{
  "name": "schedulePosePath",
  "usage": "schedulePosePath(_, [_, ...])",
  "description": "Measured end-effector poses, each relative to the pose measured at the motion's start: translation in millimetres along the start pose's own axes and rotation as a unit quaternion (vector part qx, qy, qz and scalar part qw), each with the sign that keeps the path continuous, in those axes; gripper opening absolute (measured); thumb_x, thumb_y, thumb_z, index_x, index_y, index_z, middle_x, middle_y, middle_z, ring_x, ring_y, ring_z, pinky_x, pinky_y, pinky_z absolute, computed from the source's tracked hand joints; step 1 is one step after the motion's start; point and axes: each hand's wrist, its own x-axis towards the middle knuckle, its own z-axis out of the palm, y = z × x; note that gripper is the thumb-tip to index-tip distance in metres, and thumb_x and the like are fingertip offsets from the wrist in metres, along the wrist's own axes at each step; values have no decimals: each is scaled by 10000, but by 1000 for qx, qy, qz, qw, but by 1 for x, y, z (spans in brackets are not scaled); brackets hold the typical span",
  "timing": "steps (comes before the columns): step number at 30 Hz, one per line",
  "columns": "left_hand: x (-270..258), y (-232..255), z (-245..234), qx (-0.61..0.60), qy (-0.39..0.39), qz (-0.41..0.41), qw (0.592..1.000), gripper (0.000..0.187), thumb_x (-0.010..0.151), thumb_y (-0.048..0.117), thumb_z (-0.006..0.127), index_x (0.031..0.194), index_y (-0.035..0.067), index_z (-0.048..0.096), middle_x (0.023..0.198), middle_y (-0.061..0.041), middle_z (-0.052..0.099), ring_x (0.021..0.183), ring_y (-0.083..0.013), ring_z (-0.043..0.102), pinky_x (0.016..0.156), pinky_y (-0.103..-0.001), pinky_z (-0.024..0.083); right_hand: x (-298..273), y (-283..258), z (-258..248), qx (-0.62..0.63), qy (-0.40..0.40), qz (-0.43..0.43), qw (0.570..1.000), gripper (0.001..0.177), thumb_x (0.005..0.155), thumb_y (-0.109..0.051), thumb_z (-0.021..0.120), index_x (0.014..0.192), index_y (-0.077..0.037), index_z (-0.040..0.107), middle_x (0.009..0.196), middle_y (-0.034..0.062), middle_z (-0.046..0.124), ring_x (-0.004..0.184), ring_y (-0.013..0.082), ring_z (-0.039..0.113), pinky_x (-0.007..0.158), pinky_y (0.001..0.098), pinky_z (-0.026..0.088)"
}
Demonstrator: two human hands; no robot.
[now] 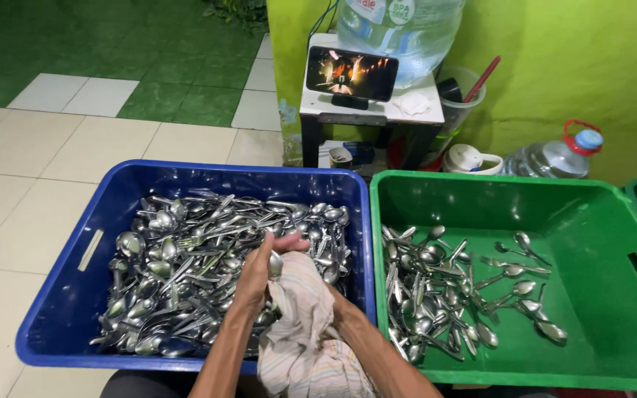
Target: The recorder is wiping individual metal spoons with a cloth and moving them from a blue bin to a green bin.
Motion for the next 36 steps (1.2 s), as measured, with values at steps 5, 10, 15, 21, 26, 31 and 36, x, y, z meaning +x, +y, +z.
schedulePosePath(5, [-13, 9, 17, 265, 97, 28, 959, 355, 1019, 352, 565, 1228, 99, 700, 959, -149, 819, 923, -221, 770, 825, -322, 583, 1, 4, 0, -9, 32, -19, 999, 178, 952, -190, 550, 895, -99, 692, 832, -27, 632, 798, 112, 556, 776, 298, 494])
schedulePosePath(10, [4, 15, -7, 233, 88, 50, 967, 500, 1111, 334, 339, 1098, 21, 729, 845, -193, 807, 793, -206, 771, 755, -292, 592, 6, 47, -11, -28, 39, -27, 998, 229, 969, -220, 567, 934, -49, 715, 864, 49, 646, 869, 160, 569, 867, 362, 507])
schedulePosePath(15, [-7, 26, -4, 205, 113, 53, 971, 529, 1118, 287, 284, 1076, -21, 713, 870, -230, 803, 791, -240, 788, 737, -300, 610, 9, 53, -12, -19, 36, -13, 999, 257, 979, -232, 564, 971, -9, 693, 897, 122, 635, 919, 206, 565, 917, 418, 497])
schedulePosePath(21, [-13, 15, 3, 278, 88, 44, 956, 544, 1081, 329, 355, 1009, 60, 821, 851, -162, 824, 831, -187, 764, 863, -332, 586, 1, 30, -9, 4, 44, 32, 998, 274, 958, -252, 562, 1062, -13, 648, 976, 128, 636, 968, 219, 585, 918, 414, 523])
schedulePosePath(26, [17, 13, -46, 158, 142, 110, 971, 543, 1141, 294, 257, 1048, -35, 679, 812, -269, 765, 794, -315, 781, 781, -378, 624, 1, 7, -6, 27, 51, 64, 996, 337, 937, -272, 560, 1152, -16, 603, 1055, 135, 637, 1016, 232, 605, 919, 409, 549])
schedulePosePath(31, [15, 10, -24, 70, 204, 120, 969, 452, 1111, 366, 360, 1211, -30, 553, 854, -229, 690, 724, -317, 736, 625, -435, 671, -18, -3, 7, 53, 56, 96, 992, 402, 922, -287, 559, 1221, -19, 569, 1115, 140, 637, 1053, 241, 621, 920, 406, 568])
schedulePosePath(36, [26, 2, -23, 97, 247, 172, 949, 509, 1115, 468, 321, 1312, 63, 559, 686, -67, 536, 422, -88, 437, 279, -173, 398, -22, -24, 13, 63, 65, 128, 988, 476, 906, -303, 557, 1289, -21, 535, 1174, 145, 638, 1089, 251, 636, 921, 402, 587])
